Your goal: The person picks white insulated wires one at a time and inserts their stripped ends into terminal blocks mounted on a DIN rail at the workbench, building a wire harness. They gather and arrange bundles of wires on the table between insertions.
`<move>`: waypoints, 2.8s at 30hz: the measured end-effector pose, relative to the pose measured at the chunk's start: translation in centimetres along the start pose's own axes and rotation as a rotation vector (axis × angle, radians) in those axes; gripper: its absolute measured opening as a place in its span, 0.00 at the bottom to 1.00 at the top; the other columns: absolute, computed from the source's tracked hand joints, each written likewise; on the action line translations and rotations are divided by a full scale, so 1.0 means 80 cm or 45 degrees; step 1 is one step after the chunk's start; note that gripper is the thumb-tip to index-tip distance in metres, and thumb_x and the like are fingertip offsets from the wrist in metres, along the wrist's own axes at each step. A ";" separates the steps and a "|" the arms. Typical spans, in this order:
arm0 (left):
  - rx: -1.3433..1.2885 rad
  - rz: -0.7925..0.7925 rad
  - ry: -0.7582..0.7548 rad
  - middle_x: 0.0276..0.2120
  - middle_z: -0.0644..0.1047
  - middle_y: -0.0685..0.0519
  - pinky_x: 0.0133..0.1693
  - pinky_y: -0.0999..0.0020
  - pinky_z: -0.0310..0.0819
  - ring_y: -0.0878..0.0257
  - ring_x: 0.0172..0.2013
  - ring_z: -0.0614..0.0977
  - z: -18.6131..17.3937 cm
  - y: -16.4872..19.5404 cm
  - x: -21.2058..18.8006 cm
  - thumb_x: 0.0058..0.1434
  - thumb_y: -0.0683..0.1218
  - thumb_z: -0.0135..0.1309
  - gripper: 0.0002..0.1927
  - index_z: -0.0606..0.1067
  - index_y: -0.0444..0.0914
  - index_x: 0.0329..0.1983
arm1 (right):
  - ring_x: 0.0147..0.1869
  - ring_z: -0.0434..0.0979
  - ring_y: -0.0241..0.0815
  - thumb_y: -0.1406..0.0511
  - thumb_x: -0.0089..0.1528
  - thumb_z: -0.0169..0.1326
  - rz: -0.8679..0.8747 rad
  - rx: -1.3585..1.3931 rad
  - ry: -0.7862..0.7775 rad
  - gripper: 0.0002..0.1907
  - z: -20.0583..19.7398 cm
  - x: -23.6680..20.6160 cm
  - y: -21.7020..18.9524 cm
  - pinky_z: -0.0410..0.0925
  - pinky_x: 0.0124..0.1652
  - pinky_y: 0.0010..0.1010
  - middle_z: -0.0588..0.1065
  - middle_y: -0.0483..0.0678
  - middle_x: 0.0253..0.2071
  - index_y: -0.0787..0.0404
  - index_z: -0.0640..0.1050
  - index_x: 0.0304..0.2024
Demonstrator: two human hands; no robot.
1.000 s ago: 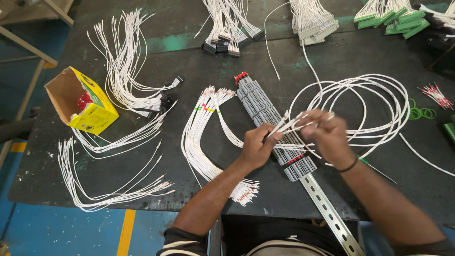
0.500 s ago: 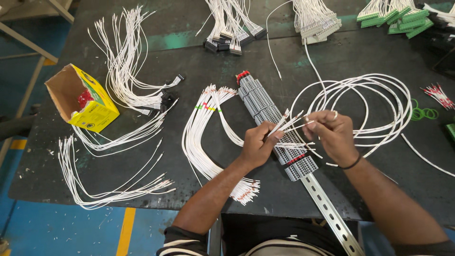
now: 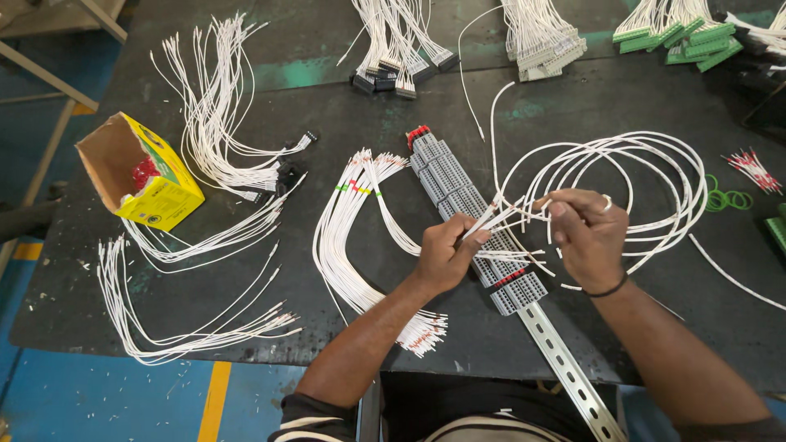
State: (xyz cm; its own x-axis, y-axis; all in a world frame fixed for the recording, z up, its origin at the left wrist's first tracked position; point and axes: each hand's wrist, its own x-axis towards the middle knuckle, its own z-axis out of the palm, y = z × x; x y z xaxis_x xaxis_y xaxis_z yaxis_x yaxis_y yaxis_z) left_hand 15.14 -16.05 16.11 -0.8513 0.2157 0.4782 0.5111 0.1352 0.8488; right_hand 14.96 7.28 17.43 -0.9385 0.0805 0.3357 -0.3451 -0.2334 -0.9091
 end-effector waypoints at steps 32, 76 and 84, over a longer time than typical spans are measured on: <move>-0.008 0.024 -0.013 0.23 0.72 0.55 0.28 0.71 0.65 0.72 0.23 0.71 -0.001 -0.001 -0.003 0.71 0.49 0.56 0.12 0.74 0.35 0.39 | 0.36 0.76 0.23 0.75 0.66 0.57 -0.283 -0.286 -0.152 0.14 0.010 -0.013 -0.001 0.61 0.30 0.14 0.82 0.51 0.43 0.62 0.70 0.52; -0.041 -0.007 -0.038 0.24 0.72 0.54 0.29 0.70 0.65 0.70 0.25 0.70 -0.003 0.002 -0.001 0.72 0.50 0.54 0.13 0.76 0.34 0.39 | 0.35 0.74 0.32 0.74 0.67 0.58 0.255 -0.110 -0.208 0.02 -0.013 0.002 0.012 0.68 0.35 0.23 0.77 0.47 0.34 0.71 0.79 0.40; -0.035 -0.026 -0.091 0.22 0.72 0.55 0.27 0.70 0.64 0.71 0.23 0.69 -0.003 0.005 0.000 0.70 0.48 0.56 0.11 0.76 0.34 0.39 | 0.36 0.72 0.31 0.74 0.69 0.57 -0.018 0.149 -0.094 0.04 -0.017 0.001 0.007 0.64 0.37 0.21 0.78 0.50 0.39 0.68 0.79 0.46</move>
State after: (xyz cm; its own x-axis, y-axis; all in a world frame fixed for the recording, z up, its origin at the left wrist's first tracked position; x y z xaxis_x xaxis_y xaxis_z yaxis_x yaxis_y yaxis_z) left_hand 15.32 -16.19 16.50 -0.8507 0.2815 0.4440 0.4890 0.1140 0.8648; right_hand 14.71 8.48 16.56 -0.9292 0.0138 0.3692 -0.3511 -0.3442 -0.8708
